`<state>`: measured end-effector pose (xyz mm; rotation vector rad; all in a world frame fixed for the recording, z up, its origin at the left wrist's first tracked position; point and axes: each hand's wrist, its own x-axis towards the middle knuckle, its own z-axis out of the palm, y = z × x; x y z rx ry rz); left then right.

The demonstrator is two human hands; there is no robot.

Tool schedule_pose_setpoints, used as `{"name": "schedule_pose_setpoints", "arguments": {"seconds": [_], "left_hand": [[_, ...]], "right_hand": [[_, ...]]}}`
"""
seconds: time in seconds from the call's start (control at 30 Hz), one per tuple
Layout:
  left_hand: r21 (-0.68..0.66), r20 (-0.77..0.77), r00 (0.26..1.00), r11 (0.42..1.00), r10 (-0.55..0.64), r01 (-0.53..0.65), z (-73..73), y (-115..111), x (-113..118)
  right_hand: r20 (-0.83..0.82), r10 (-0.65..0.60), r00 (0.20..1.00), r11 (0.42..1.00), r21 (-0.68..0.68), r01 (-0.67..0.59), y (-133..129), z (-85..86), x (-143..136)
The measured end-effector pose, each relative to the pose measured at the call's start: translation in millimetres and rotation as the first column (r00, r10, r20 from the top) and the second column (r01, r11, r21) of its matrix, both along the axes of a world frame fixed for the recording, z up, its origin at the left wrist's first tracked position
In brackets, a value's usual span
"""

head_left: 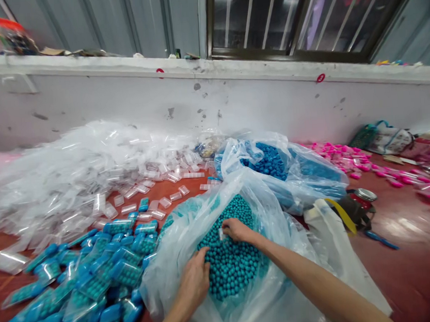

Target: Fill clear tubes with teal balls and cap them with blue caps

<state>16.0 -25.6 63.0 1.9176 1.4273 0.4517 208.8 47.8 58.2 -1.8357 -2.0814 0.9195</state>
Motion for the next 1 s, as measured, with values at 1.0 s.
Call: {"name": "schedule_pose_setpoints", "arguments": {"seconds": [1.0], "left_hand": [[-0.03, -0.284, 0.887, 0.928, -0.363, 0.37, -22.4, 43, 13]], "right_hand": [[0.278, -0.209, 0.938, 0.978, 0.037, 0.206, -31, -3.8, 7]]}}
